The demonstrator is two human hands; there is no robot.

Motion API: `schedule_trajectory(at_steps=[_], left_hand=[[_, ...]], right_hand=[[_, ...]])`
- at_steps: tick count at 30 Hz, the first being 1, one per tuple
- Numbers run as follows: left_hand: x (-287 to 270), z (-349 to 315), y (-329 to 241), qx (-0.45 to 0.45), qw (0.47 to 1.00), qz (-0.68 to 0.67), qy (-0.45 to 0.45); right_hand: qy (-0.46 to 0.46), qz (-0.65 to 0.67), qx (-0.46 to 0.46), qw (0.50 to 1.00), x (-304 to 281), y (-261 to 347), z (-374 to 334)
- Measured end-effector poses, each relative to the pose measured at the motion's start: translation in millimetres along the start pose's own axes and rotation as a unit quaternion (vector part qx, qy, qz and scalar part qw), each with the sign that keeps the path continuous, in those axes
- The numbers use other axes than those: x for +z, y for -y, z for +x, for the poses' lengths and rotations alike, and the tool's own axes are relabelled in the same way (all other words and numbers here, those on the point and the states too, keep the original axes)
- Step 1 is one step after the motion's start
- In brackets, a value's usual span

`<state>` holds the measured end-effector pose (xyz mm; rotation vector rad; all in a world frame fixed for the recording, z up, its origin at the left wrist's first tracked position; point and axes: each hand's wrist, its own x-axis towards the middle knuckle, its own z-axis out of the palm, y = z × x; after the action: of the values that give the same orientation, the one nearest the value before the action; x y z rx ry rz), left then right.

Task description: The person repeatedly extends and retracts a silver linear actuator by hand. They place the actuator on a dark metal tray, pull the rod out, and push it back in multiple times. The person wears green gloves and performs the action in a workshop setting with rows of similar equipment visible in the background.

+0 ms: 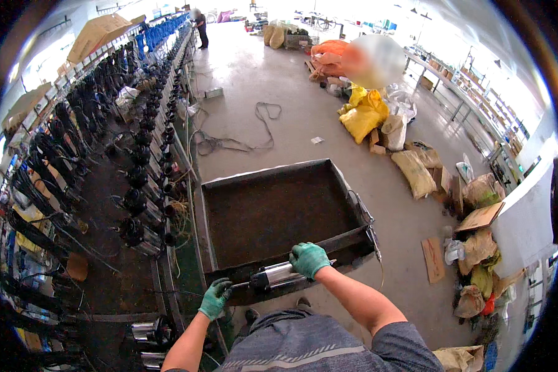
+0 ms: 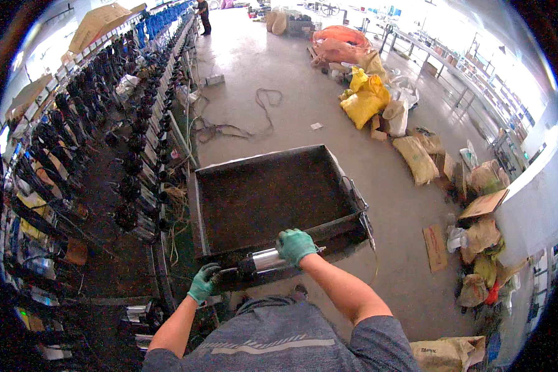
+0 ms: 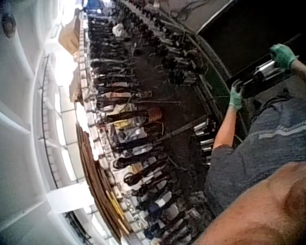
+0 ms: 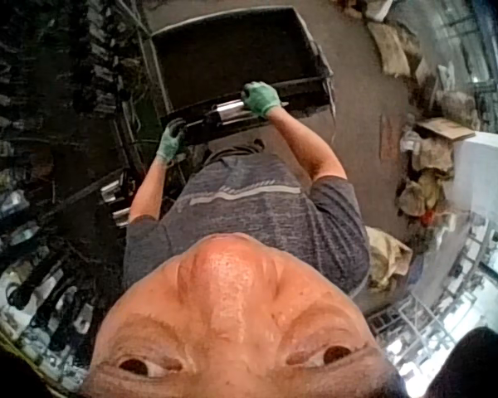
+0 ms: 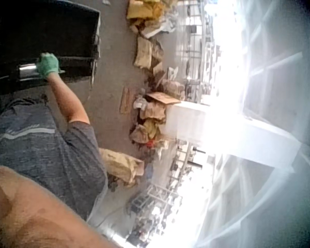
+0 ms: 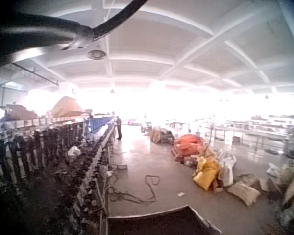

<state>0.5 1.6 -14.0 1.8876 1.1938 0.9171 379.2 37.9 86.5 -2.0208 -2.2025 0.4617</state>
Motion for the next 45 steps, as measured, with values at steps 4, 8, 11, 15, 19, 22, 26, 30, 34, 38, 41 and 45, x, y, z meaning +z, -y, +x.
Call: schedule_trajectory(at_steps=[4,8,11,15,19,22,26,30,34,38,41,45], left_hand=[[3,16,15,-0.273,0.961,-0.013,0.047],[9,33,4,-0.465,0.855,-0.231,0.007],[0,3,1,-0.414,0.828,-0.377,-0.009],[-7,2,-10,-0.418,0.856,-0.303,0.008],[-6,1,18,-0.493,0.824,-0.269,-0.076],[-23,22,-1,-0.584,0.766,-0.252,-0.097],[-35,12,53,-0.553,0.814,-0.142,-0.108],[-48,-11,49,-0.395,0.895,0.179,-0.108],[-56,-15,20,-0.42,0.868,0.247,0.093],[-60,-22,-10,-0.446,0.892,0.068,0.026],[-53,-3,-50,-0.286,0.957,0.042,0.016],[-10,32,-126,-0.099,0.974,0.192,0.072]], right_hand=[[-0.024,-0.005,-0.019,1.0,7,-6,6],[-0.025,-0.016,-0.01,1.0,11,-8,8],[-0.05,-0.001,-0.028,0.998,14,-6,5],[-0.065,-0.006,-0.017,0.998,14,-6,5],[-0.063,-0.003,-0.023,0.998,9,2,7],[-0.078,-0.006,-0.025,0.997,14,-7,5],[-0.074,0.001,-0.038,0.997,13,-3,9],[-0.056,0.014,-0.025,0.998,9,-1,7],[-0.057,-0.001,-0.009,0.998,12,-10,7],[-0.021,0.012,-0.007,1.0,3,-2,9],[-0.024,0.02,-0.009,0.999,5,-6,8],[-0.032,0.128,0.002,0.991,7,-14,4]])
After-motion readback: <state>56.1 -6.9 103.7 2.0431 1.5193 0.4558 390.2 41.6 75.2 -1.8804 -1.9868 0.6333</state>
